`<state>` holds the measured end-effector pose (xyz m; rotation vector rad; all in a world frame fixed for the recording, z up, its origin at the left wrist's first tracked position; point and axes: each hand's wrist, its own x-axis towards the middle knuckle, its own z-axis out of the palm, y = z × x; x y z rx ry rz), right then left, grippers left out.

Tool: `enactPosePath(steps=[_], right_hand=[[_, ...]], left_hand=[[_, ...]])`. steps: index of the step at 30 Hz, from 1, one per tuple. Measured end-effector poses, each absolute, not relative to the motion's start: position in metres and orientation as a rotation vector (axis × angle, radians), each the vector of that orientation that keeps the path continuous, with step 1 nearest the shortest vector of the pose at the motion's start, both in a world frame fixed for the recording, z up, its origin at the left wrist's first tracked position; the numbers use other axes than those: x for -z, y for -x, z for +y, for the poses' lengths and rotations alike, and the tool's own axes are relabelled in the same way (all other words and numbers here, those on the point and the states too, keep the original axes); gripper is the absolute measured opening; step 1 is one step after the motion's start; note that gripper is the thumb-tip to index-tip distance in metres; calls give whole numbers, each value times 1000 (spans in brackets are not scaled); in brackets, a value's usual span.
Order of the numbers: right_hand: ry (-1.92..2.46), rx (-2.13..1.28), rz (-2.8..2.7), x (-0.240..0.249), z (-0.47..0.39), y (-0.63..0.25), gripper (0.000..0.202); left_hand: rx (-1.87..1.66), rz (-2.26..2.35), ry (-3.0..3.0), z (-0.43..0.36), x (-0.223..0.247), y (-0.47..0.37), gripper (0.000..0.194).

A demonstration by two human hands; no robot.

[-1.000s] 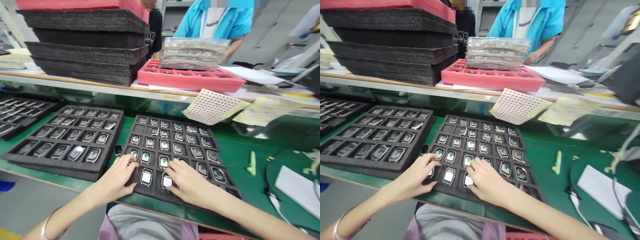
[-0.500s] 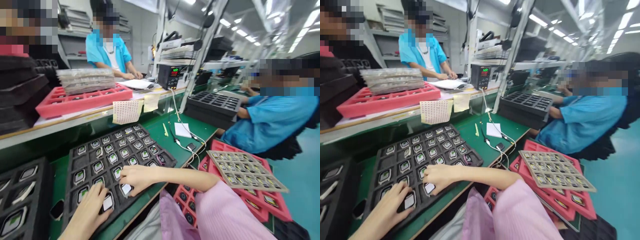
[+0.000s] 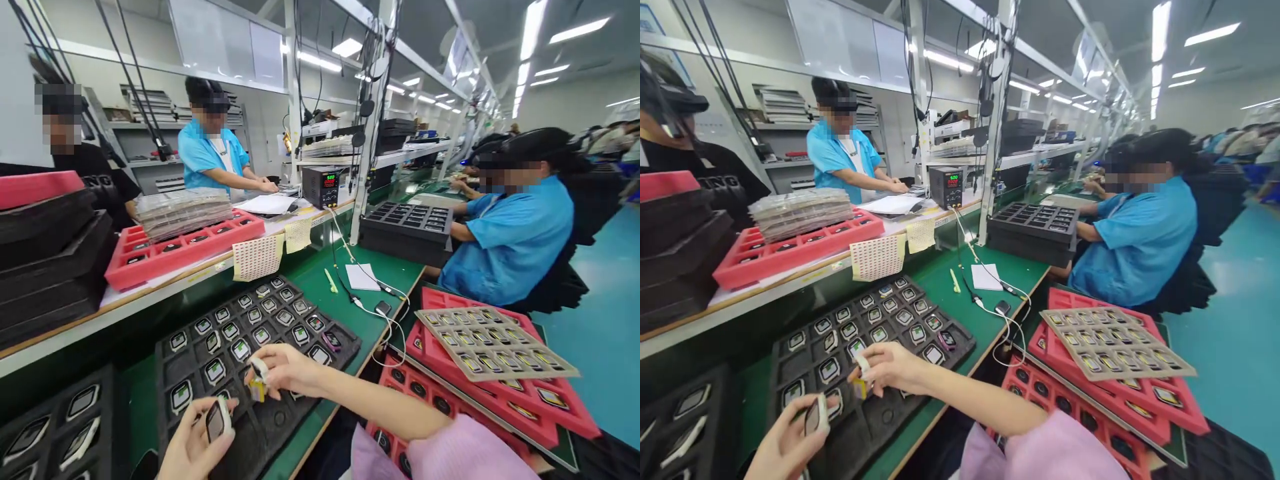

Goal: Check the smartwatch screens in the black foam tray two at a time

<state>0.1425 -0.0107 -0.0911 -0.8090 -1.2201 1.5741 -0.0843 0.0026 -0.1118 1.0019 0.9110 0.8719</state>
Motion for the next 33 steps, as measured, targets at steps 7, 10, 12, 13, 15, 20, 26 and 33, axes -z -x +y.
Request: enactPosePath(steps=[7, 10, 12, 13, 15, 20, 26, 33], right_hand=[[798, -1524, -916, 100, -28, -156, 49], [821, -1478, -913, 92, -26, -169, 48], [829, -1449, -931, 83, -22, -178, 51], [830, -1440, -941, 78, -19, -182, 52], [829, -1435, -959, 68, -13, -188, 57], [808, -1423, -1000, 52, -3, -193, 52], [883, -1224, -1095, 55, 8, -185, 30], [861, -1264, -1128, 53, 9, -179, 35]], left_hand=[[-752, 614, -832, 1, 68, 49, 40], [-737, 580, -805, 0, 66, 32, 39], [-772, 576, -791, 1, 64, 22, 41], [-798, 574, -788, 1, 61, 17, 43], [-850, 572, -785, 4, 55, 9, 52], [-880, 533, -875, 17, 40, 3, 60], [-871, 461, -1073, 25, 43, 11, 61], [-877, 537, -1193, 22, 36, 14, 42]])
